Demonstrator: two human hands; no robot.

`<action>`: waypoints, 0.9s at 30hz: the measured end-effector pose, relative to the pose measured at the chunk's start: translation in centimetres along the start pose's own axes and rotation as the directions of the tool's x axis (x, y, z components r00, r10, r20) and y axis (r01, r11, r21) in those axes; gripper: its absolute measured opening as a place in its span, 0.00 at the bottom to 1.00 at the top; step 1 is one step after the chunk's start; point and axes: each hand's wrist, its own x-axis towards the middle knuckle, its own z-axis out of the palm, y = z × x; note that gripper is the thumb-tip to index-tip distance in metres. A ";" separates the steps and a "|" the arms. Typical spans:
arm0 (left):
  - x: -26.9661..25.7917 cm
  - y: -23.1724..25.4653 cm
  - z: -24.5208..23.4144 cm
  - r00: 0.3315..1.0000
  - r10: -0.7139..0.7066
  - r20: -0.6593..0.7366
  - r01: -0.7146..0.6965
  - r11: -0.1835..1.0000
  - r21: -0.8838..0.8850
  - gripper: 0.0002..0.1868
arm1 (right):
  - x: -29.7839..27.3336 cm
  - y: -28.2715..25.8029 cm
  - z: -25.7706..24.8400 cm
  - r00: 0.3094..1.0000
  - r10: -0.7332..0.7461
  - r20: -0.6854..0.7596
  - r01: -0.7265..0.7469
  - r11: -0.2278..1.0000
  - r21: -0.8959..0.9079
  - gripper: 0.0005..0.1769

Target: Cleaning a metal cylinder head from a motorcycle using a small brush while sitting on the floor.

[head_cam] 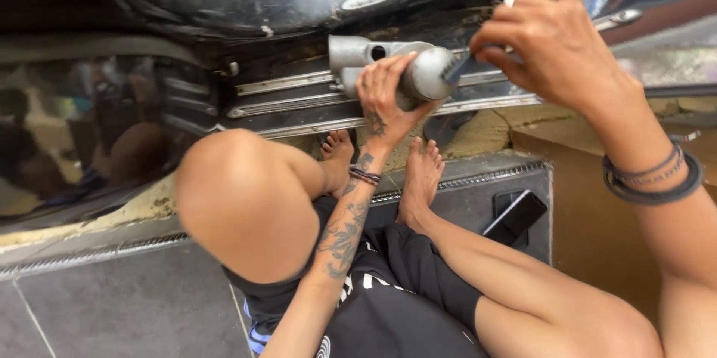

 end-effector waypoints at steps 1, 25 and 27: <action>-0.1 0.0 0.4 1.000 -0.004 -0.017 0.005 1.000 0.014 0.40 | 0.4 -0.7 -0.2 1.000 -0.020 -0.009 0.020 1.000 0.001 0.05; -1.0 13.3 -7.5 0.926 -0.278 -0.255 0.139 0.880 -0.455 0.42 | 2.2 -2.7 2.5 0.990 0.137 0.013 -0.125 0.859 0.496 0.34; -0.7 16.3 -12.4 0.985 -0.166 -0.047 0.090 0.727 -0.680 0.27 | 2.3 -2.6 3.7 0.997 0.071 -0.030 -0.054 0.925 0.377 0.35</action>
